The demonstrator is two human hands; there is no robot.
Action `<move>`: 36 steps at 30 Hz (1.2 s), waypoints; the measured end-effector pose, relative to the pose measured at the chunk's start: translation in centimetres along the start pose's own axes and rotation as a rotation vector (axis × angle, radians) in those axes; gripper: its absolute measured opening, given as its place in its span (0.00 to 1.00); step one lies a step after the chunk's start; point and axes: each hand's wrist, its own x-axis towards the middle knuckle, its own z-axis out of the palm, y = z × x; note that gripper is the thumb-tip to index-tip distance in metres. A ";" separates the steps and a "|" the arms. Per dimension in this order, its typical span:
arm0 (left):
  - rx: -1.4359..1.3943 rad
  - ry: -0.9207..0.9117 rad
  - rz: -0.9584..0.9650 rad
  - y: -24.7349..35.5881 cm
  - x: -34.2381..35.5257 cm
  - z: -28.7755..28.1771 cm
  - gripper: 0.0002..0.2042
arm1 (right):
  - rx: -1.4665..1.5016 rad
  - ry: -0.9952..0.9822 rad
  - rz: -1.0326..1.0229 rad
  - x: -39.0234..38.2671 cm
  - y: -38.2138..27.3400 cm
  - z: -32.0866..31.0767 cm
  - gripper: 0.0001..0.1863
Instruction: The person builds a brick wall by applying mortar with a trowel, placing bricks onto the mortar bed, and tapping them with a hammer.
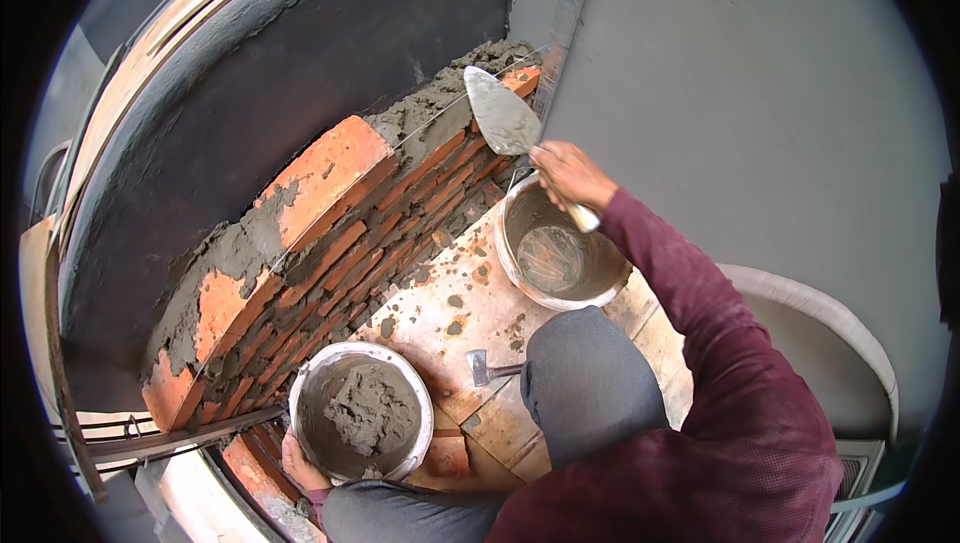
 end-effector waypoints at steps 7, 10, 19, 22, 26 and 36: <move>-0.147 -0.083 0.061 0.9 0.6 3.5 0.17 | 0.492 -0.040 0.317 -1.0 0.8 3.2 0.17; 0.029 -0.061 0.102 1.7 0.4 3.6 0.17 | 0.466 -0.212 0.339 -5.2 -0.4 2.2 0.18; 0.105 -0.250 0.213 7.4 0.1 9.3 0.15 | -1.257 -0.674 -0.914 -12.3 -9.8 10.8 0.15; 0.064 -0.247 0.169 6.8 0.4 8.9 0.16 | -1.594 -0.618 -1.139 -11.6 -9.0 19.9 0.10; 0.145 -0.243 0.170 7.2 -0.1 9.8 0.16 | -1.444 -0.938 -0.929 -10.3 -6.1 25.5 0.07; -0.003 -0.157 0.138 6.1 -0.5 10.1 0.16 | -1.515 -0.852 -1.068 -12.5 -7.2 20.4 0.11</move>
